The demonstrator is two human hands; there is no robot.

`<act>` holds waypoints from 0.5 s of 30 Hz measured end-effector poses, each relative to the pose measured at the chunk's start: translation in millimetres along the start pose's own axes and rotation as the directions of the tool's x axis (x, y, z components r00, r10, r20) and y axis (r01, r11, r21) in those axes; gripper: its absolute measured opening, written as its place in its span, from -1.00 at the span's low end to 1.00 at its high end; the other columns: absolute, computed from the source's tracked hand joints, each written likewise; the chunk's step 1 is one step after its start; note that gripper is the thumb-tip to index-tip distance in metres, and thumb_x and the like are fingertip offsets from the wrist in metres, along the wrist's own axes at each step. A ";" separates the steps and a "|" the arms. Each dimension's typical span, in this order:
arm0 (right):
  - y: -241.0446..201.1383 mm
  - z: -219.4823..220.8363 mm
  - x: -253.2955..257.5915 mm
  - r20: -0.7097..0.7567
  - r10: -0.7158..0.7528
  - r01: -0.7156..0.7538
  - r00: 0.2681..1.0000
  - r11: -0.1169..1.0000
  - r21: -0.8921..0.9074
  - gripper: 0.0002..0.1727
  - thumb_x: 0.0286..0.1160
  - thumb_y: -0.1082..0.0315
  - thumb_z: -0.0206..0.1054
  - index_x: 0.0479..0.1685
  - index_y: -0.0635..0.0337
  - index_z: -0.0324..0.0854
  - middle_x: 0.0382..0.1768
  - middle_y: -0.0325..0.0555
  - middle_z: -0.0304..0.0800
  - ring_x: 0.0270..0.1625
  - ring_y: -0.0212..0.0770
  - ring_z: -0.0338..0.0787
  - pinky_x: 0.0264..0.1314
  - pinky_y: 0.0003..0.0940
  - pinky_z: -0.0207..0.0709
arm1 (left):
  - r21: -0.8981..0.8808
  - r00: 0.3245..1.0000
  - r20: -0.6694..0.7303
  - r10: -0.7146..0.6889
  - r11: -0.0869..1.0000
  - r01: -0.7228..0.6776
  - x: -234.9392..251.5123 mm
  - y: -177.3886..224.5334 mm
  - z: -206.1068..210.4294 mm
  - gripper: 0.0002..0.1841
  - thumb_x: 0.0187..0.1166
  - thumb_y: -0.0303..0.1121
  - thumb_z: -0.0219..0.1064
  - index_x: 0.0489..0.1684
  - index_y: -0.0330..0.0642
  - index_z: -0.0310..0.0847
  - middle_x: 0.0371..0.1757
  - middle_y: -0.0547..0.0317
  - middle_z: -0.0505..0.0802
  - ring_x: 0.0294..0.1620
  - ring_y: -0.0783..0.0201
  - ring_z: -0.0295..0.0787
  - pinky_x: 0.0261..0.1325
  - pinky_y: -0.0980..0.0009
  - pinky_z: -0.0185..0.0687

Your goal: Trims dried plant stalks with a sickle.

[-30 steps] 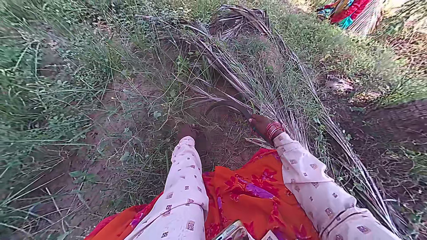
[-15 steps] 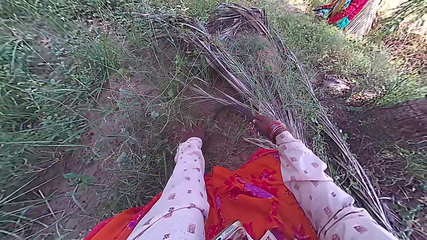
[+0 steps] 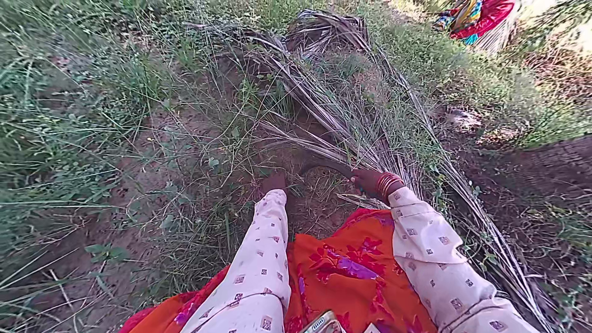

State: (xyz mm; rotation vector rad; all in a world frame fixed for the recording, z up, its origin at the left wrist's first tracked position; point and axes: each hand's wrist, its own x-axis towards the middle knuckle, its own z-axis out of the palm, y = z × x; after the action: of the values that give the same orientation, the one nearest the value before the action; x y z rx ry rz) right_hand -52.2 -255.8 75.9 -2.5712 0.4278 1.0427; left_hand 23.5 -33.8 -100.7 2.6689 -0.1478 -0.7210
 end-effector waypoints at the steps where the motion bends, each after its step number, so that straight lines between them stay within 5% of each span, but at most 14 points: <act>1: 2.5 -3.7 -6.1 -0.018 -0.013 0.013 1.000 1.000 -0.001 -0.56 0.98 0.21 -0.21 0.48 0.34 0.34 -0.21 0.08 0.60 -0.33 -0.16 0.60 -0.12 -0.21 0.54 | -0.018 1.000 0.013 0.023 1.000 -0.022 3.0 2.0 -0.7 -0.48 0.70 -0.39 0.26 0.67 -0.23 0.43 0.69 -0.19 0.55 0.77 -0.21 0.34 0.68 -0.23 0.29; 8: 8.6 -9.9 -12.7 -0.118 -0.075 0.085 0.990 0.993 0.080 -0.61 0.96 0.24 -0.14 0.37 0.33 0.44 -0.30 -0.02 0.59 -0.43 -0.27 0.56 -0.24 -0.32 0.51 | -0.112 0.974 -0.082 0.212 0.969 -0.220 16.2 -12.6 4.4 -0.54 0.81 -0.29 0.19 0.51 -0.47 0.50 0.59 -0.31 0.62 0.73 -0.18 0.41 0.78 -0.03 0.21; 11: 10.0 -6.1 2.8 -0.109 -0.092 0.106 0.990 0.986 0.126 -0.59 0.96 0.25 -0.14 0.43 0.35 0.42 -0.30 -0.02 0.59 -0.41 -0.26 0.58 -0.23 -0.32 0.53 | -0.146 0.976 -0.095 0.198 0.967 -0.210 11.5 -21.7 6.0 -0.49 0.83 -0.26 0.18 0.61 -0.46 0.43 0.65 -0.32 0.56 0.79 -0.18 0.32 0.84 0.00 0.10; 15: 15.8 -0.3 25.2 -0.039 -0.047 0.051 0.998 0.994 0.094 -0.57 0.97 0.22 -0.18 0.45 0.35 0.40 -0.25 0.05 0.63 -0.38 -0.19 0.61 -0.18 -0.24 0.55 | -0.087 0.990 -0.041 0.134 0.987 -0.137 12.0 -27.3 12.0 -0.45 0.69 -0.36 0.32 0.65 -0.38 0.42 0.67 -0.29 0.53 0.77 -0.23 0.34 0.75 -0.14 0.26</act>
State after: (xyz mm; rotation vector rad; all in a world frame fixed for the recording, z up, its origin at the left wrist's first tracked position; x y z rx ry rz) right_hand -40.9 -273.9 55.2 -2.5070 0.4112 0.9374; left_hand 27.9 -14.8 -126.2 2.5562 -0.2785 -0.6228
